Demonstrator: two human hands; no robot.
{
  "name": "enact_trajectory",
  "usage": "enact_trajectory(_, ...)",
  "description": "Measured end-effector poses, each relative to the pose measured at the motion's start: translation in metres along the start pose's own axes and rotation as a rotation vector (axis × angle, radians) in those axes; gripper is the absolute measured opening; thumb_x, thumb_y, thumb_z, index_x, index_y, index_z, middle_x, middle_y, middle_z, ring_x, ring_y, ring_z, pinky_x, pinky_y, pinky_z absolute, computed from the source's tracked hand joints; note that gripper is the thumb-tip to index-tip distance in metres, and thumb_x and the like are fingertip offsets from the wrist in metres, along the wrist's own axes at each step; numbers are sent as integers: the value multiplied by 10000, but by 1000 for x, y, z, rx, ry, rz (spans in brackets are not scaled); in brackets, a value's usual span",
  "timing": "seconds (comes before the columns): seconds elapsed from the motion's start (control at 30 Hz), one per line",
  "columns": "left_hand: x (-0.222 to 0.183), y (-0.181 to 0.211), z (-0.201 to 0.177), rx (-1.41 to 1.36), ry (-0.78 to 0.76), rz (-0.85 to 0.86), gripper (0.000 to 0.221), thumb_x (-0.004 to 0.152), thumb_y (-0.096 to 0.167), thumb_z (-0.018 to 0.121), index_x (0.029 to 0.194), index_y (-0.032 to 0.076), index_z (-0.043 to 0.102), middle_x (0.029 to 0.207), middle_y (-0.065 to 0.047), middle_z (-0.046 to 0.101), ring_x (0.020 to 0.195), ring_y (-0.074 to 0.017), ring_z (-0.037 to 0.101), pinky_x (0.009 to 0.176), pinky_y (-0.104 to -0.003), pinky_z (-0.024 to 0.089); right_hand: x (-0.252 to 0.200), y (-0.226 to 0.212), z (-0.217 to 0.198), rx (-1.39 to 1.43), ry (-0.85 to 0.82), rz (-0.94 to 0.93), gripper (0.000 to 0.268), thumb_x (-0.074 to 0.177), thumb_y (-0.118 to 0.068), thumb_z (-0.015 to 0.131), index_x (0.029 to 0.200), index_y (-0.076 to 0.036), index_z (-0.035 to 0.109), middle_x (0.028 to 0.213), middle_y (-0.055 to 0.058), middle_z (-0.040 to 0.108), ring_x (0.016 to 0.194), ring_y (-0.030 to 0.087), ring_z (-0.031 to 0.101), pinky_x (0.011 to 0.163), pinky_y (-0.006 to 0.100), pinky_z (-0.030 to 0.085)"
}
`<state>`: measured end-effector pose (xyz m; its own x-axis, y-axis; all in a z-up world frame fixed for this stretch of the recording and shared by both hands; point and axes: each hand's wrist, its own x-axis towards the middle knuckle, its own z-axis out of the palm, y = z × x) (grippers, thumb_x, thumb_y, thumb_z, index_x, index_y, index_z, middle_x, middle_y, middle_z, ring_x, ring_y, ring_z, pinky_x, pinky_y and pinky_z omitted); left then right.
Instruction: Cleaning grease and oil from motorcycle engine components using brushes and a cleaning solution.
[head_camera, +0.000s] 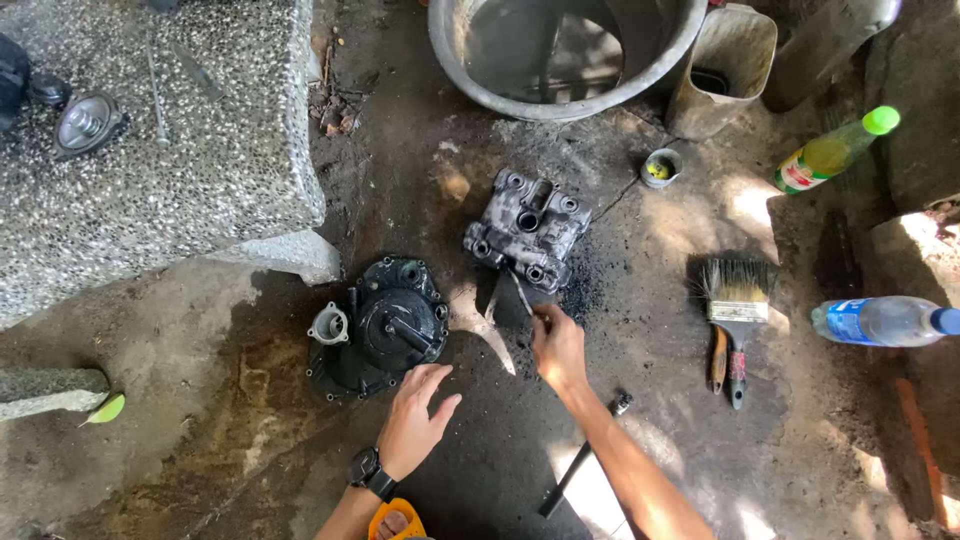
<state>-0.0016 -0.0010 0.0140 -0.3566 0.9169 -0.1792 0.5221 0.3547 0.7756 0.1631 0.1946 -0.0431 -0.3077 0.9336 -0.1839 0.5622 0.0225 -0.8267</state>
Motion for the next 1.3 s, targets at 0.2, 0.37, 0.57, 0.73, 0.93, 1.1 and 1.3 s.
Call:
enact_trajectory(0.2,-9,-19,2,31,126,160,425,906,186,720,1285,17,628,1248,-154,643,1103,-337,634,916,-418,522,8,-35,-8,-60,-64,114,233,1016,-155,598,1183,-29,701,760,215,730,609,234,713,630,375,552)
enact_trajectory(0.37,-12,-21,-4,-41,84,20,430,882,193,720,1276,43,635,1234,-120,660,1013,-291,666,873,-397,539,-17,10,-45,-10,-26,63,261,985,-134,612,1209,-50,715,818,146,745,678,169,698,618,346,535)
enact_trajectory(0.57,-2,-20,11,-56,78,21,434,878,191,725,1278,47,635,1213,-114,662,976,-284,667,824,-385,553,21,56,-64,-8,165,56,249,959,-152,654,1152,-34,756,752,109,761,670,124,692,621,286,537)
enact_trajectory(0.73,-1,-7,8,-108,78,79,432,890,182,720,1285,35,624,1227,-134,651,989,-295,675,836,-389,557,49,50,-59,-5,157,-3,232,937,-156,678,1101,-20,772,722,102,749,635,114,685,602,283,535)
enact_trajectory(0.93,-2,-19,4,-96,55,0,448,887,196,713,1301,52,618,1250,-121,637,1003,-262,681,803,-366,574,70,36,-58,-21,151,94,239,975,-171,662,1122,-12,763,730,113,744,628,121,649,579,283,518)
enact_trajectory(1.1,-3,-21,4,-68,71,11,448,883,188,719,1294,40,620,1233,-118,652,978,-258,671,799,-368,563,86,28,-51,39,178,88,247,957,-173,672,1140,-34,765,788,75,765,658,102,682,596,268,545)
enact_trajectory(1.3,-5,-24,0,-71,104,56,434,884,177,729,1278,26,627,1210,-127,664,967,-280,666,850,-385,542,87,5,-53,-6,160,33,242,951,-171,687,1134,-38,772,771,96,763,670,109,698,621,275,544)
